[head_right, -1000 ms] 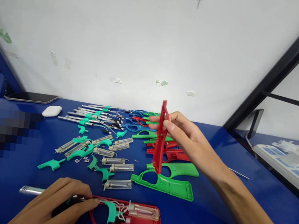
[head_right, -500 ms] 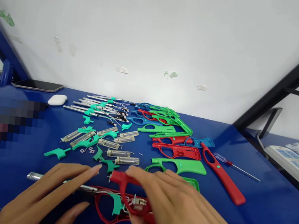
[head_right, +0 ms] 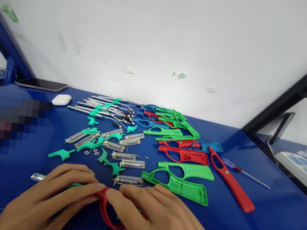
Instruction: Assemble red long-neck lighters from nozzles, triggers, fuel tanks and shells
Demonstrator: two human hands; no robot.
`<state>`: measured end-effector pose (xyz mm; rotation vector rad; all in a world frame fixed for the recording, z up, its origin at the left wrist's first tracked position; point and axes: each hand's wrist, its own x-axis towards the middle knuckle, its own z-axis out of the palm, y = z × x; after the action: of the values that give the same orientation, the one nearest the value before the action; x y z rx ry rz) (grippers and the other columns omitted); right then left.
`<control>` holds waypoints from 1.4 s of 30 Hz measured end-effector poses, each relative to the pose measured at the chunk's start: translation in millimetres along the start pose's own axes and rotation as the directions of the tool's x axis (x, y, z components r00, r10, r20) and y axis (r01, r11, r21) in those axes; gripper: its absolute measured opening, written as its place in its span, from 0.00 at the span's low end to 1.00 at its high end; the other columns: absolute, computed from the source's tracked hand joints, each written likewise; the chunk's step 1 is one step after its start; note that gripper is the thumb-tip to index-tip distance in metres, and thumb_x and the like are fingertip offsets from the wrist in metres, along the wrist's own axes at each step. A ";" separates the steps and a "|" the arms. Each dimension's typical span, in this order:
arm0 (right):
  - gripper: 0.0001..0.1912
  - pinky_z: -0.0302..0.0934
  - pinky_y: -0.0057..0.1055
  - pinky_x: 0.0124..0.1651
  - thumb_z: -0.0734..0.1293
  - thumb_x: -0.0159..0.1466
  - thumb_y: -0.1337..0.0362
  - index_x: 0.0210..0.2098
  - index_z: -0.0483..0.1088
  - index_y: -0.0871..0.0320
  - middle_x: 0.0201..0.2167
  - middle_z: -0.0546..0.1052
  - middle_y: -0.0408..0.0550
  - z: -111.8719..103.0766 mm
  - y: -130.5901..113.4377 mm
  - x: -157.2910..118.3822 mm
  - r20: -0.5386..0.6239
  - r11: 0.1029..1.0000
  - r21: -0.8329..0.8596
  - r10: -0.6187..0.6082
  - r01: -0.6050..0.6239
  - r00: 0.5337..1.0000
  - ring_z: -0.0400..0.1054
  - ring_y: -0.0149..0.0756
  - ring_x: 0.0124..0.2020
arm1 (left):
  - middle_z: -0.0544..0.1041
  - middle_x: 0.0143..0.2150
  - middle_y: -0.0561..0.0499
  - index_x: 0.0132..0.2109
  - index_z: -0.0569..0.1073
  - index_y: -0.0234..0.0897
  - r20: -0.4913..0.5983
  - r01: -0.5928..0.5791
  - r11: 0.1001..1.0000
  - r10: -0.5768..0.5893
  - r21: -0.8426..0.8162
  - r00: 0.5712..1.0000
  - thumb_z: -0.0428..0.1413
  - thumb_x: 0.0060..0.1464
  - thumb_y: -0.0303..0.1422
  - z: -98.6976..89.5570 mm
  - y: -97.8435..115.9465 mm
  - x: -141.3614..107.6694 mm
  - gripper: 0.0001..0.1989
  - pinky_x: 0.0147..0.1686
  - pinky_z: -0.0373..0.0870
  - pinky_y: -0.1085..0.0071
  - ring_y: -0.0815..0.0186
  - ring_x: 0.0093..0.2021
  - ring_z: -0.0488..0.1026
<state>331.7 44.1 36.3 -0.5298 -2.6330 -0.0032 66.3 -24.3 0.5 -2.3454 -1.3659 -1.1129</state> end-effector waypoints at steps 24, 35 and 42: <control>0.19 0.70 0.16 0.60 0.57 0.85 0.55 0.57 0.80 0.49 0.50 0.89 0.33 -5.3 15.7 -17.1 -0.122 0.999 -0.021 -0.041 0.038 0.992 0.86 0.23 0.48 | 0.88 0.45 0.63 0.51 0.81 0.47 0.016 -0.016 0.998 0.015 0.059 1.000 0.47 0.84 0.38 -1.6 -3.2 0.2 0.17 0.53 0.73 0.78 0.73 0.47 0.82; 0.17 0.71 0.17 0.60 0.63 0.83 0.57 0.55 0.83 0.53 0.51 0.90 0.39 3.6 18.1 -21.6 -0.093 0.999 -0.011 -0.039 0.038 0.995 0.86 0.27 0.48 | 0.87 0.45 0.58 0.50 0.80 0.43 0.035 -0.020 0.999 0.019 0.037 0.999 0.48 0.80 0.28 0.1 -3.3 -0.2 0.16 0.51 0.75 0.74 0.72 0.45 0.84; 0.20 0.76 0.20 0.54 0.70 0.77 0.67 0.65 0.80 0.47 0.52 0.89 0.42 20.8 13.6 -42.3 -0.085 0.996 0.063 0.076 -0.071 0.994 0.87 0.34 0.49 | 0.87 0.46 0.56 0.52 0.81 0.43 0.094 -0.064 0.998 0.061 0.025 0.994 0.49 0.74 0.21 -0.9 -7.0 -6.7 0.17 0.50 0.75 0.72 0.70 0.46 0.84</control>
<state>362.6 43.1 -1.8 -0.5919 -2.5191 0.0734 58.2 -25.3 -4.9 -2.4304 -1.3191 -0.9726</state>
